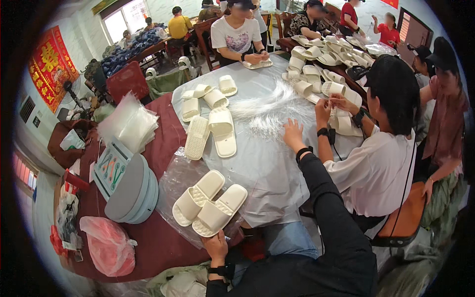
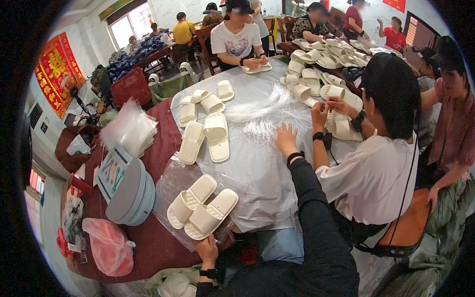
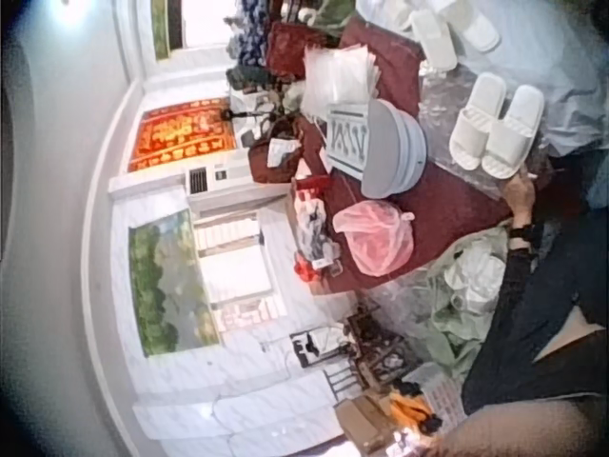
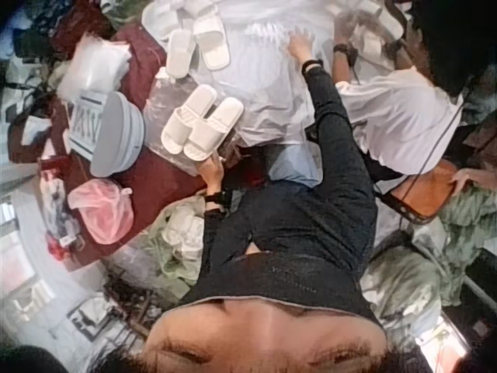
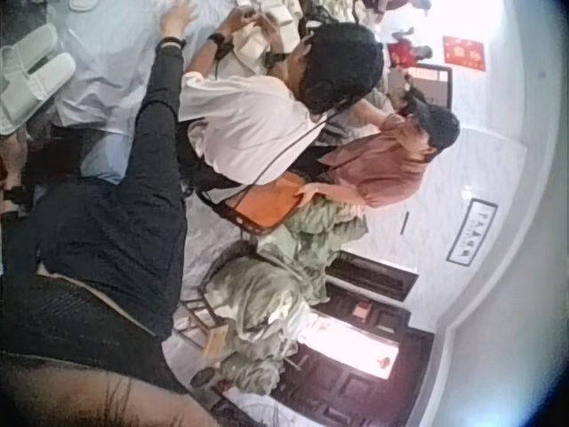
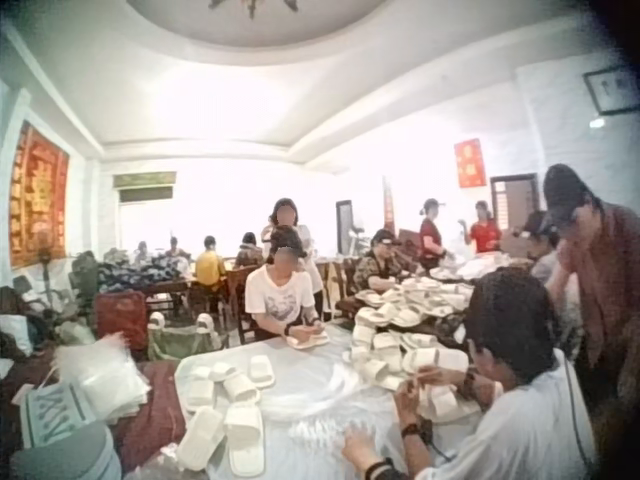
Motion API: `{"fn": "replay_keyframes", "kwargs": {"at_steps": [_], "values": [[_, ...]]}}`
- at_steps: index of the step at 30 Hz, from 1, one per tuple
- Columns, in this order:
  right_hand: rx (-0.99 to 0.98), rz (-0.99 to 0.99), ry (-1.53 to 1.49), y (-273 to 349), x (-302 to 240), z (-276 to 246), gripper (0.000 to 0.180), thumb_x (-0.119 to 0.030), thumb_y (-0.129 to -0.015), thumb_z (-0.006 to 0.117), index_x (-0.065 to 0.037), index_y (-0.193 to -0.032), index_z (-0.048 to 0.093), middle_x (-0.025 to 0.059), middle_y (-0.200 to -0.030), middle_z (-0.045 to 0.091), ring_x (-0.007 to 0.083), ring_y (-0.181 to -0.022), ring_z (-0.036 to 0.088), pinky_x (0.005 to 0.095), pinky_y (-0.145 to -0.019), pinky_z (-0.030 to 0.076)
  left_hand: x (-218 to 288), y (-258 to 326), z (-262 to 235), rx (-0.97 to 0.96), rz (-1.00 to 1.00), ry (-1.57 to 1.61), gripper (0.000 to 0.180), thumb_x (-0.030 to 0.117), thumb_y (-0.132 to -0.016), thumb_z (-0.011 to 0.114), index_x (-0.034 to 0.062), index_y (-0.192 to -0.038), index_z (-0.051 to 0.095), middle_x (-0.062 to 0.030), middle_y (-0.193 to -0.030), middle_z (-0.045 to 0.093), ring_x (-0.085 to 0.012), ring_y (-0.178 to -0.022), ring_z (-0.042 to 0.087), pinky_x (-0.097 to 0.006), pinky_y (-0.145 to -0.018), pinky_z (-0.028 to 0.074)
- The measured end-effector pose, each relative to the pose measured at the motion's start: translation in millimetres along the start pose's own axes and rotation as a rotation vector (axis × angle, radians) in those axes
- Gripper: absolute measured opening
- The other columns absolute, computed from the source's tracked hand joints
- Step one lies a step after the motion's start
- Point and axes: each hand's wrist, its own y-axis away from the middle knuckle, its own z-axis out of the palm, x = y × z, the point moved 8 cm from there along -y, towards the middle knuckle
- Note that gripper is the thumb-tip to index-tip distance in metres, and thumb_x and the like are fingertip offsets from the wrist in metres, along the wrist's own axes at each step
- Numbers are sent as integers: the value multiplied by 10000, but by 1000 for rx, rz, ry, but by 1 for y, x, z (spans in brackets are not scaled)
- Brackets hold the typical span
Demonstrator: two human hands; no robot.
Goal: Packing and sorting white slide sandals into bags in a factory or workshop setting.
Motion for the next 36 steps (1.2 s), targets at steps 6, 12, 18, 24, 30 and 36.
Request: {"fn": "replay_keyframes", "kwargs": {"at_steps": [6,12,18,24,30,36], "values": [[285,79,-50,9,-3,-32,373,-109,-739,564,-74,-1110,539,139,-1278,450,353,-1209,393,540,-992,279,7,-1,-4,64,42,-16,356,280,-901,454,-12,-939,653,-223,-1000,612,-418,-966,515,-480,-891,344],[4,-221,-929,85,-148,-53,309,-133,-773,602,-39,-1063,553,139,-950,595,267,-844,586,358,-727,459,-11,6,8,-130,-144,37,332,338,-832,553,55,-948,681,-175,-1003,629,-363,-992,534,-473,-928,337],[-789,-518,-923,194,-286,-52,473,-299,-842,624,-63,-1228,486,98,-946,614,197,-791,598,317,-704,464,-5,7,1,-78,-55,-82,391,392,-765,618,74,-986,670,-160,-1026,623,-356,-1008,523,-481,-907,342],[-1097,-372,-1150,215,-325,1,521,-280,-821,633,-19,-1239,462,176,-1090,554,206,-970,554,302,-817,447,11,4,2,-131,-10,-135,390,404,-761,605,117,-1019,664,-136,-1075,595,-330,-1066,485,-461,-923,332],[-918,-157,-1303,208,-308,-13,239,-198,-805,614,14,-913,637,56,-793,624,128,-719,547,283,-646,447,11,-4,-5,-45,82,-35,405,364,-732,647,122,-1056,629,-125,-1080,594,-338,-1034,504,-462,-903,353],[-576,-329,-594,215,-265,-77,477,-270,-825,581,-87,-1251,469,172,-794,625,343,-727,595,433,-666,467,16,-7,-17,-49,102,124,433,325,-733,645,86,-1093,603,-176,-1203,512,-368,-1131,444,-479,-963,322]]}}
